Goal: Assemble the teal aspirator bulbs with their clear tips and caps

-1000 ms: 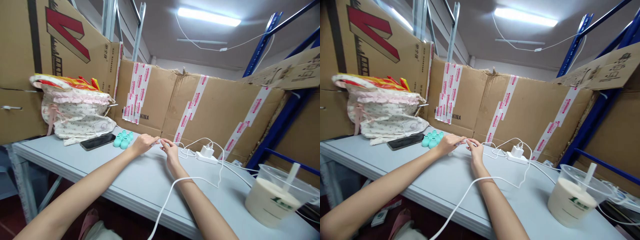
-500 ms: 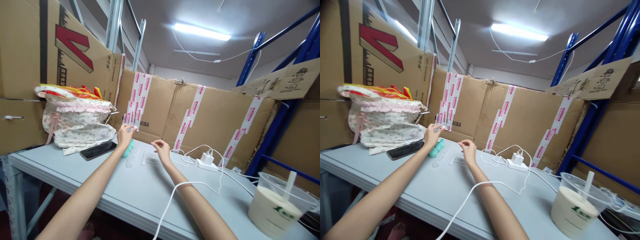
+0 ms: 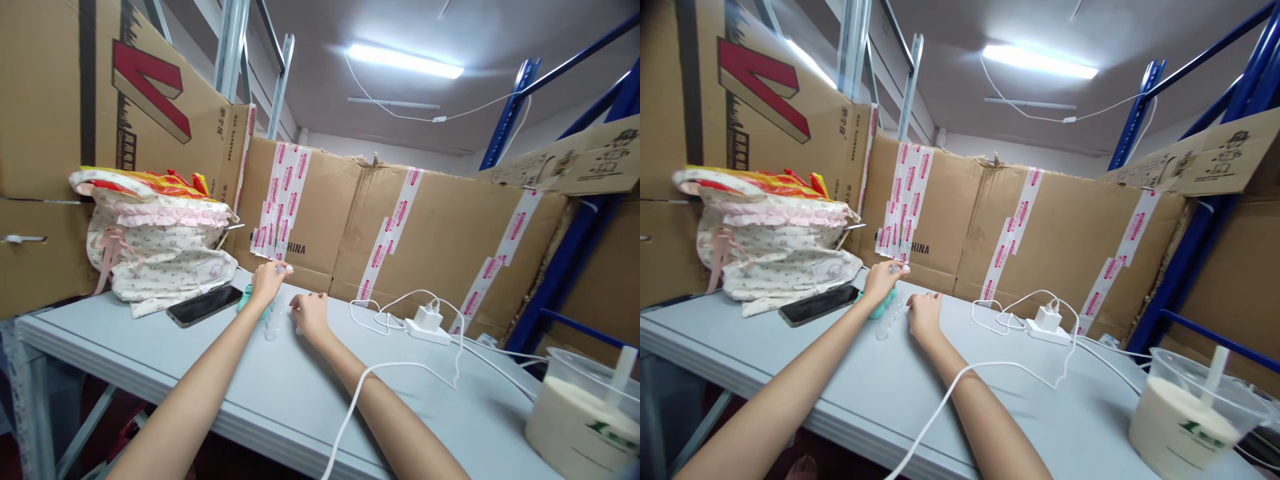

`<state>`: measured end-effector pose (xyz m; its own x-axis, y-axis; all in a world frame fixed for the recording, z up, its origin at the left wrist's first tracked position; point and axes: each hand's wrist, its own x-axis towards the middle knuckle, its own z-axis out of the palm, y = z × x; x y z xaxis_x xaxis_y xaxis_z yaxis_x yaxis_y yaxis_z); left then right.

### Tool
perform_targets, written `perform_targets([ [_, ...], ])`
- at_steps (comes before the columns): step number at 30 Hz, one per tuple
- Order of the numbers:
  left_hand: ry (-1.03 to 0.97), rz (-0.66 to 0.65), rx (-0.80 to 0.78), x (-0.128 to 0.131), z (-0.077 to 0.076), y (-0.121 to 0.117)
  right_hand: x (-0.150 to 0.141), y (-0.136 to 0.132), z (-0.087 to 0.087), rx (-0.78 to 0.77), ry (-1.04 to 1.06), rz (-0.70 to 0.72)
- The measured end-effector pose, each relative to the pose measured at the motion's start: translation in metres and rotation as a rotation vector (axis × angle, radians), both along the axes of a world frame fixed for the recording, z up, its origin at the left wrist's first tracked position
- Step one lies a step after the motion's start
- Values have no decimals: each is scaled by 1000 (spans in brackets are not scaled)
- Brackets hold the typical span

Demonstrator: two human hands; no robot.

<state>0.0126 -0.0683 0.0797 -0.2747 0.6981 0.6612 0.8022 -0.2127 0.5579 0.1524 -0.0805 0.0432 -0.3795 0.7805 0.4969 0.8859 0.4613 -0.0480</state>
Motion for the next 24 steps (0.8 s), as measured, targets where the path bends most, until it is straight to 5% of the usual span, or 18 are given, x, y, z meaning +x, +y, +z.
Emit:
perform_targets([
  [14, -110, -95, -23, -2, 3, -2, -2, -7, 0, 22, -8, 7],
  [19, -11, -121, -60, 1, 5, -5, 5, -11, 25, 140, 341, 69],
  [24, 136, -296, -106, 5, 9, -9, 18, 2, 37, -269, 892, 164],
])
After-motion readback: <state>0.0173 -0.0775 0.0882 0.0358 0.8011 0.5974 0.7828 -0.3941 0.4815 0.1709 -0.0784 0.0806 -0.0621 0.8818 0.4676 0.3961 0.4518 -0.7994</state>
